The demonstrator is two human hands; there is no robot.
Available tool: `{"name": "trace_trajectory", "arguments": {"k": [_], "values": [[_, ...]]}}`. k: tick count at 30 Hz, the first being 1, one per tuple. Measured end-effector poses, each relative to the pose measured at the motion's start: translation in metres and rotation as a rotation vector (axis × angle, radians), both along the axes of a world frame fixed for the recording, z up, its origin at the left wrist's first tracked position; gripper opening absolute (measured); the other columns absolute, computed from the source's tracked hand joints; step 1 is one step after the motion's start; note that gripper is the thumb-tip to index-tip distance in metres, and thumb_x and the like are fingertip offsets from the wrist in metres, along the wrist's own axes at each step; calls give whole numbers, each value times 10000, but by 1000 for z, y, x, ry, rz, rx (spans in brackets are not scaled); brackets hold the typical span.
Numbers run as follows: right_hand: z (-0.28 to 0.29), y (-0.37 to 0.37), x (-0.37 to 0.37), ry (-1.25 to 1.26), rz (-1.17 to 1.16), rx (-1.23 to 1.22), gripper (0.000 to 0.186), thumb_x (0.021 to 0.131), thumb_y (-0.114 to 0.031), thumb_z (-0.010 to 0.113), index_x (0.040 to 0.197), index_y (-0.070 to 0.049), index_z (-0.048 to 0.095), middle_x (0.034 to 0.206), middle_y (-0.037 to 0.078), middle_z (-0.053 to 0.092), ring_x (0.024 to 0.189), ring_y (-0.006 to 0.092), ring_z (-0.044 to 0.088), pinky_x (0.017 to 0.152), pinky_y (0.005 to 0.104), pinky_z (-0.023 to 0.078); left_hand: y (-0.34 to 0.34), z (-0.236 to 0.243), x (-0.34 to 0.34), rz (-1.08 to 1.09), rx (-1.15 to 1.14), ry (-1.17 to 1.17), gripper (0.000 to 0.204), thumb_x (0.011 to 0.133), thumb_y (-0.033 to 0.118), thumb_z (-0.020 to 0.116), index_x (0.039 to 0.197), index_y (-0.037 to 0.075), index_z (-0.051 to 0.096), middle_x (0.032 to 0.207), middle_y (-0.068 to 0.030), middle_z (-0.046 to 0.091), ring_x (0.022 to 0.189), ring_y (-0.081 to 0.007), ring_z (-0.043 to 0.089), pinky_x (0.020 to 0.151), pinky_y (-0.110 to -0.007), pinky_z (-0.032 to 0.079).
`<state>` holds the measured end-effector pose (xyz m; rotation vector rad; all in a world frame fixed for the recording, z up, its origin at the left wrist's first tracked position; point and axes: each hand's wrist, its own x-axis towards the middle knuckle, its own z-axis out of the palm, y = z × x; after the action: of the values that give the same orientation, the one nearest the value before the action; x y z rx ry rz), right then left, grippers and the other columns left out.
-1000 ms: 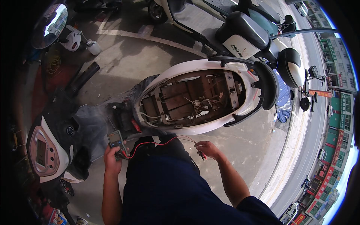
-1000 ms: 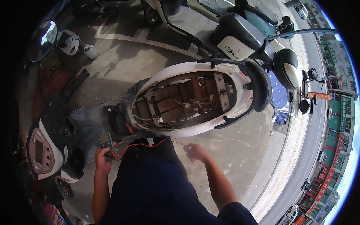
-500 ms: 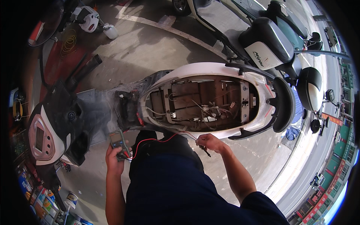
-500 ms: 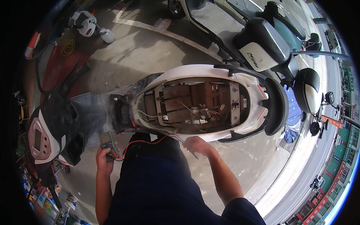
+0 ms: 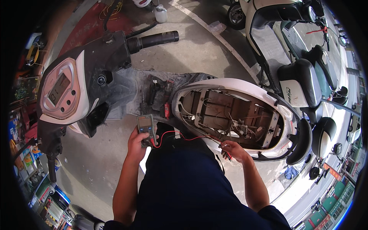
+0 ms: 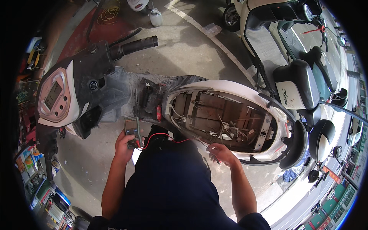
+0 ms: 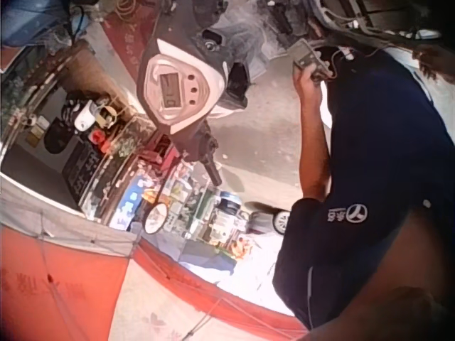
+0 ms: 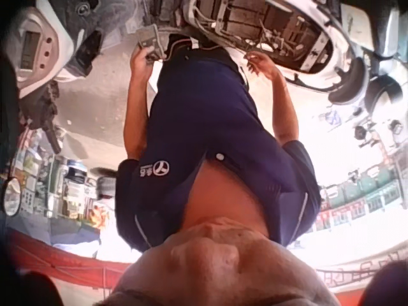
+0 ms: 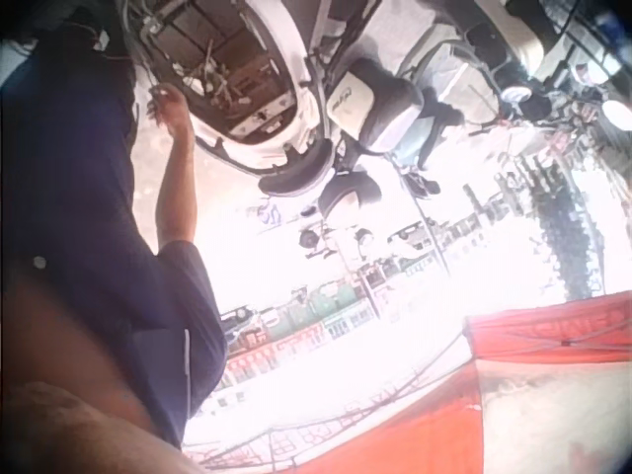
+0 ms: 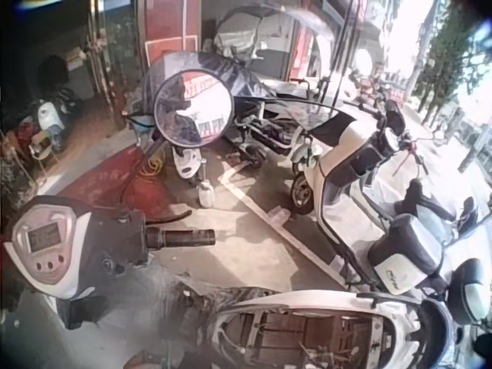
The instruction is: The person works on the internal wiring of a white scooter with the seat removed. They disconnect and reconnect several wire connectors under the seat, then use a multimeter to test electrical continuity on the scooter's wiring.
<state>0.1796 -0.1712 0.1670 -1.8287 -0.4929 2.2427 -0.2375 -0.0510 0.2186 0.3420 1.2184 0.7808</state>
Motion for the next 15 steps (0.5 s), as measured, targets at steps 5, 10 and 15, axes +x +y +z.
{"name": "trace_trajectory", "arguments": {"k": [5,10,15], "values": [[10,17,-5,-69,20,47,172,958,-167,629,1022,-8,640,826,79,646,718,164,633,609,312,544,4,6,-8,19,44,-47,501,880,42,503,1377,36,438,1196,-202,638,922,-321,680,733,-428,591],[19,29,-4,-1,-128,49,187,956,-176,621,970,10,613,804,98,647,627,189,632,589,305,529,4,-4,-14,-20,90,7,488,884,47,574,1353,34,438,1182,-168,630,937,-297,678,761,-398,583],[31,29,-4,43,-41,12,158,988,-184,602,983,-26,595,707,71,634,528,144,612,484,291,515,3,-12,-10,-90,71,-4,691,768,-6,687,1395,64,404,1251,-133,572,1023,-267,634,838,-395,560]]}}
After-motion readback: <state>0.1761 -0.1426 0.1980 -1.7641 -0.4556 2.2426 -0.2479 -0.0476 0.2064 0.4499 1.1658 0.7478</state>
